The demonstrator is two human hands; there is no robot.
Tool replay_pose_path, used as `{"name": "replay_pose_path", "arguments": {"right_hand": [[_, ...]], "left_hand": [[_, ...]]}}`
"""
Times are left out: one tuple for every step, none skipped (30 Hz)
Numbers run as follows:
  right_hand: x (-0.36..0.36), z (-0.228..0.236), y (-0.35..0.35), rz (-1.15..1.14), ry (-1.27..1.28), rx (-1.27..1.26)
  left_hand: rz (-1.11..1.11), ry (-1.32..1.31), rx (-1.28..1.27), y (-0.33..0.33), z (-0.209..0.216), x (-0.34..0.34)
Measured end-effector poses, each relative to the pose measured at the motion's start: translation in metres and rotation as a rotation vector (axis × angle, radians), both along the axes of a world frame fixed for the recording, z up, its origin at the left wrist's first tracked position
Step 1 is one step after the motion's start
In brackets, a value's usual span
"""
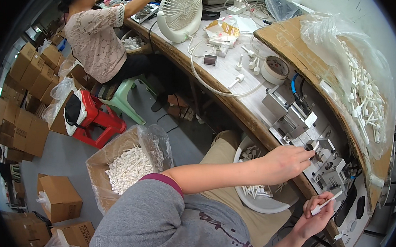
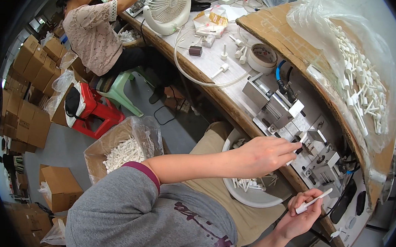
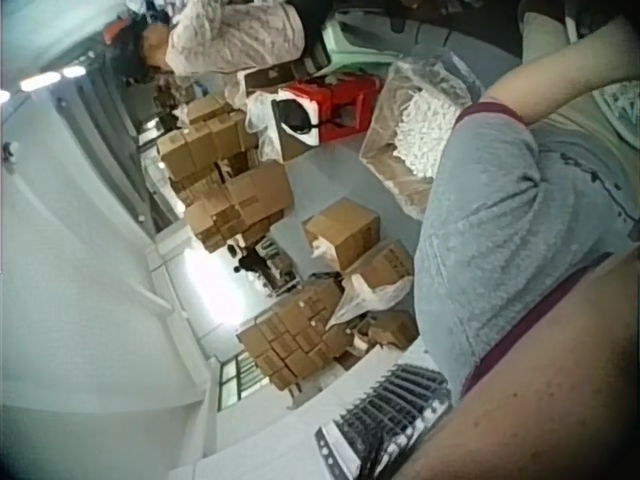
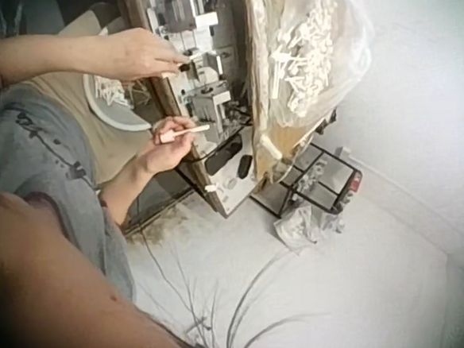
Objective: Assembling small white plastic pump or sprayer components using a benchtop pneumatic assembly press.
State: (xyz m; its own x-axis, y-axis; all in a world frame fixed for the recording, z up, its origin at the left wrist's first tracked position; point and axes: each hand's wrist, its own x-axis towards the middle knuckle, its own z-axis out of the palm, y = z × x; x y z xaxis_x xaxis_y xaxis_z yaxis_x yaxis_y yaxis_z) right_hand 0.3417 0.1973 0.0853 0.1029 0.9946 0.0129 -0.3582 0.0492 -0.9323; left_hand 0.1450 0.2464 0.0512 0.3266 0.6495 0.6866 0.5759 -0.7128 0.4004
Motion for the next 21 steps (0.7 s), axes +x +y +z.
{"name": "replay_pose_path", "arguments": {"right_hand": [[-0.002,0.002,0.0,-0.028,-0.049,-0.001],[-0.006,0.003,-0.001,-0.057,-0.098,-0.002],[-0.008,0.004,-0.001,-0.087,-0.147,-0.003],[-0.009,0.004,-0.001,-0.118,-0.196,-0.006],[-0.004,0.001,0.0,-0.073,-0.21,0.004],[-0.005,0.002,-0.003,-0.099,-0.233,0.013],[-0.011,0.005,-0.005,-0.128,-0.255,0.02],[-0.013,0.006,-0.004,-0.159,-0.277,0.026],[-0.007,0.002,-0.003,-0.159,-0.249,0.05],[0.0,-0.003,-0.002,-0.165,-0.217,0.07],[0.003,-0.008,-0.001,-0.197,-0.209,0.07],[0.003,-0.013,0.002,-0.207,-0.198,0.069],[0.009,-0.019,0.002,-0.18,-0.182,0.075],[0.008,-0.018,0.002,-0.164,-0.19,0.117],[0.007,-0.017,0.002,-0.134,-0.171,0.112],[0.008,-0.015,0.003,-0.104,-0.149,0.114],[0.006,-0.013,0.003,-0.083,-0.117,0.09],[0.001,-0.006,0.004,-0.051,-0.084,0.074],[-0.005,0.003,0.006,-0.076,-0.089,0.063],[-0.003,0.004,0.007,-0.063,-0.12,0.074],[-0.001,0.003,0.007,-0.049,-0.15,0.084]], "left_hand": [[0.022,0.052,0.016,0.003,0.0,0.001],[0.044,0.104,0.031,0.005,-0.001,0.002],[0.051,0.152,0.048,0.007,-0.003,0.004],[0.056,0.201,0.066,0.01,-0.005,0.007],[0.06,0.25,0.083,0.012,-0.007,0.009],[0.062,0.299,0.085,0.013,-0.008,0.013],[0.061,0.349,0.088,0.014,-0.009,0.017],[0.056,0.399,0.092,0.017,-0.009,0.02],[0.054,0.379,0.151,0.02,-0.006,0.02],[0.052,0.437,0.127,0.021,0.004,0.02],[0.048,0.443,0.12,0.027,0.004,0.019],[0.064,0.453,0.105,0.03,0.003,0.015],[0.055,0.443,0.093,0.033,0.004,0.015],[0.046,0.44,0.086,0.035,0.006,0.015],[0.028,0.441,0.059,0.035,0.012,0.012],[-0.029,0.428,0.024,0.037,0.018,0.01],[-0.04,0.448,-0.014,0.036,0.02,0.011],[-0.039,0.468,-0.046,0.035,0.023,0.01],[-0.043,0.469,-0.058,0.036,0.025,0.011],[-0.045,0.47,-0.071,0.035,0.027,0.012],[-0.045,0.493,-0.094,0.035,0.029,0.013]]}}
